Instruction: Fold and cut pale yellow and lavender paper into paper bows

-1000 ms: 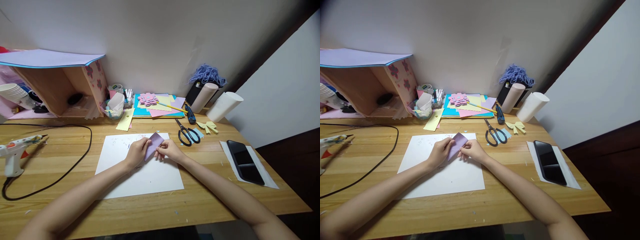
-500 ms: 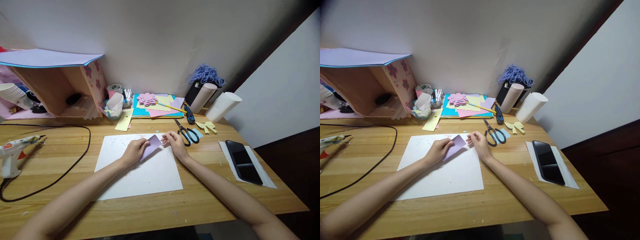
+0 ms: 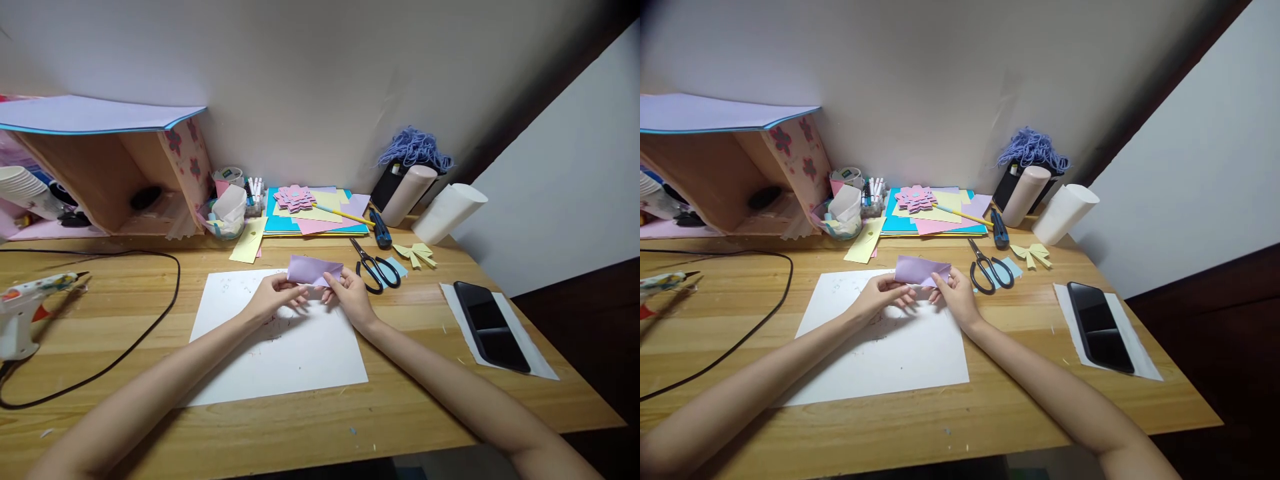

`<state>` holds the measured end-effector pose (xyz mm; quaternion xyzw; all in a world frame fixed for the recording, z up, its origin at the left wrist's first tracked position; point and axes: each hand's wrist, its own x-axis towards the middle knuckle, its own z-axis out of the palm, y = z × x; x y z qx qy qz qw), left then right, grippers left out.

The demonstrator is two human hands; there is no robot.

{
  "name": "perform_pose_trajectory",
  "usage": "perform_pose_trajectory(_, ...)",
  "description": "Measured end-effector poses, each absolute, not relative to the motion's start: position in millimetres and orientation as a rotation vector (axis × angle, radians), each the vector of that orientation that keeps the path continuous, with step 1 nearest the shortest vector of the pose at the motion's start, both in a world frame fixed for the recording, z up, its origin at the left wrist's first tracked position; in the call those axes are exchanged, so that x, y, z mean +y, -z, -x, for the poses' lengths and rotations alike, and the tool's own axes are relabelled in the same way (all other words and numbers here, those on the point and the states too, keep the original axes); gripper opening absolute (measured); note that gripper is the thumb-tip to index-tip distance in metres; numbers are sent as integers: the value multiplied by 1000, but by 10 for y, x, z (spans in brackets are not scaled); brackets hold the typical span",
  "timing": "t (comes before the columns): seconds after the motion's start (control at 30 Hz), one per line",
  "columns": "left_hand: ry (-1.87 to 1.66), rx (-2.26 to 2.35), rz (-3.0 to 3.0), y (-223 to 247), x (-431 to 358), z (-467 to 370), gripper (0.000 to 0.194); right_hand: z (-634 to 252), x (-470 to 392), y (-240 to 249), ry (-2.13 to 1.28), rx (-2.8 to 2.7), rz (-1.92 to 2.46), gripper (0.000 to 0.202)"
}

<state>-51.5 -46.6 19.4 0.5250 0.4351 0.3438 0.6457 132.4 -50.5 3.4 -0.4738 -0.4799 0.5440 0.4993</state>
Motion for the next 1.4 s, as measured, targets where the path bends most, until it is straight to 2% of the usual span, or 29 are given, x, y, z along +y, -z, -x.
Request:
perform_pose_trajectory(0.23, -778, 1150, -1293, -169, -523, 431, 24, -1255, -587, -17, -1397, -1267, 1094, 36)
perform_pose_trajectory(0.8, -856, 1399, -1412, -135, -313, 660, 13, -1288, -509, 22, -1383, -1137, 1161, 35)
perform_pose_trajectory(0.93, -912, 1388, -1318, -138, -285, 683, 16, -1317, -504, 13, -1338, -1112, 1168, 32)
perform_pose_trajectory(1.1, -893, 1254, -1308, -163, -312, 668, 34, -1343, -505, 7, -1371, -1190, 1096, 32)
perform_pose_trajectory(1.23, -799, 1194, -1447, -168, -383, 609, 29, -1340, -505, -9, -1452, -1244, 1082, 34)
perform_pose_trajectory(1.4, -880, 1169, -1359, -146, -480, 506, 29, -1326, -533, -31, -1558, -1373, 1108, 32)
